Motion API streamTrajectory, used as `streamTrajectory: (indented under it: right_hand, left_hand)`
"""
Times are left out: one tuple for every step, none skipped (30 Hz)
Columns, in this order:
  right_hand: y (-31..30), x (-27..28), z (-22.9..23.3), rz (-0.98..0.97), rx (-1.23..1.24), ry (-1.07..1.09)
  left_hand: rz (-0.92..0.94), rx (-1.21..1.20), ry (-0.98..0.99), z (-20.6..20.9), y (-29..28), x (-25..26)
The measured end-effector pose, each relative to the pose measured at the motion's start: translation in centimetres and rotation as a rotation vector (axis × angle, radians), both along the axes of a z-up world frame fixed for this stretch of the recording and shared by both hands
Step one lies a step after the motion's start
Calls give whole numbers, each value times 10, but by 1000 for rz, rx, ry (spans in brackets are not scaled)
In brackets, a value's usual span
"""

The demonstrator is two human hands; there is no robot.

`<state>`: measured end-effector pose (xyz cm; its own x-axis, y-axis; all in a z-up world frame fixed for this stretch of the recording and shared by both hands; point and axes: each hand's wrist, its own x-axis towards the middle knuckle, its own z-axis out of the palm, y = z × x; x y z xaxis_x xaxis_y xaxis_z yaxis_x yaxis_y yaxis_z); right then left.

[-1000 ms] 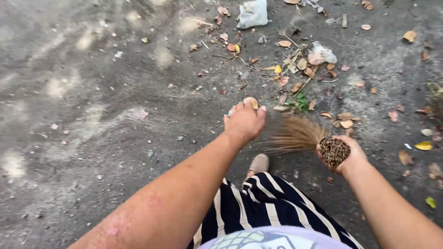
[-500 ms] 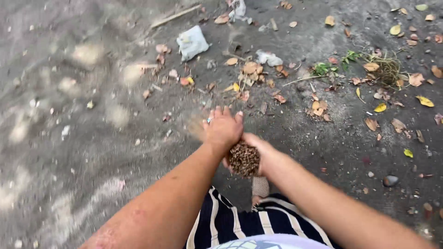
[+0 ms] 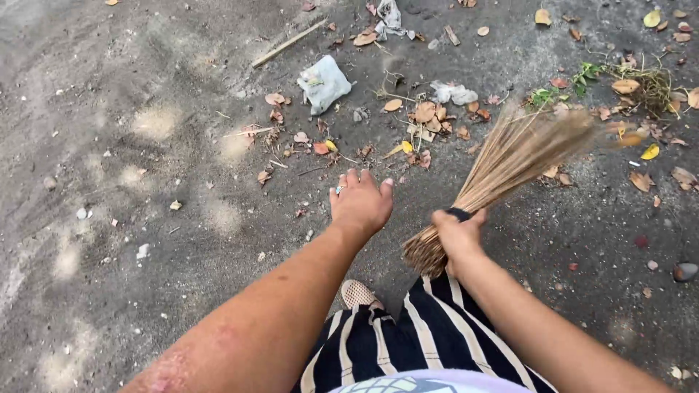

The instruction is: Sweeping dry leaves and debris from a dirt ground using a stick broom.

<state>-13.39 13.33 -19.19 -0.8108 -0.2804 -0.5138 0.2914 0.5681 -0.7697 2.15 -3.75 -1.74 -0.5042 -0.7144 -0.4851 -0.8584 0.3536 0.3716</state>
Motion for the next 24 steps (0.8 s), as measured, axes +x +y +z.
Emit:
streamTrajectory:
  right_hand:
    - [-9, 11, 33, -4, 6, 2]
    - [-18, 23, 66, 22, -112, -87]
    - [-24, 35, 98, 40, -226, -179]
    - [-29, 38, 113, 27, -217, -180]
    - [-35, 39, 128, 52, -256, -405]
    - [-41, 39, 143, 78, -298, -630]
    - [-46, 44, 142, 72, -299, -627]
    - [-52, 49, 141, 126, -346, -835]
    - [-60, 53, 139, 189, -395, -1043]
    - [-63, 54, 135, 191, -399, -1041]
    - [-64, 61, 130, 224, -431, -1155]
    - [-65, 68, 126, 257, -464, -1268]
    - [-63, 57, 115, 256, -466, -1270]
    - [-60, 46, 104, 102, -379, -1206]
    - [-63, 30, 94, -27, -287, -1131]
    - [-52, -8, 76, -6, -287, -1126]
    - [-38, -43, 57, -87, -338, -1001]
    - [-25, -79, 39, -167, -388, -874]
    - [-21, -94, 46, -170, -377, -873]
    - [-17, -108, 53, -269, -342, -746]
    - [-20, -124, 60, -352, -313, -614]
    - [-25, -133, 56, -344, -307, -610]
    - [-34, -142, 51, -262, -299, -600]
    - [-43, -150, 47, -181, -290, -588]
  left_hand:
    - [-4, 6, 2, 2, -5, -1]
    - [-4, 1, 9, 3, -10, -2]
    - [-12, 1, 11, 3, -12, -4]
    - [-24, 11, 9, 6, -14, -6]
    - [-24, 18, 13, 9, -17, -9]
    - [-24, 24, 17, 13, -20, -13]
    - [-30, 25, 19, 8, -22, -19]
    - [-31, 45, 24, 3, -25, -25]
    - [-27, 60, 28, -1, -29, -31]
    - [-27, 56, 29, 2, -31, -38]
    - [-39, 49, 45, 4, -32, -40]
    - [-51, 42, 62, 8, -32, -42]
    - [-53, 41, 59, 2, -35, -45]
    - [-78, 47, 66, -3, -38, -48]
    - [-87, 43, 84, -6, -44, -52]
    - [-72, 33, 92, 1, -53, -55]
    - [-64, 46, 83, 7, -58, -55]
    - [-55, 60, 73, 13, -63, -56]
    - [-53, 70, 74, 14, -68, -56]
    - [-39, 55, 85, 14, -72, -56]
    - [-17, 33, 100, 15, -80, -56]
    - [-7, 37, 105, 11, -81, -58]
    - [10, 37, 109, 7, -84, -59]
    - [27, 37, 114, 4, -87, -59]
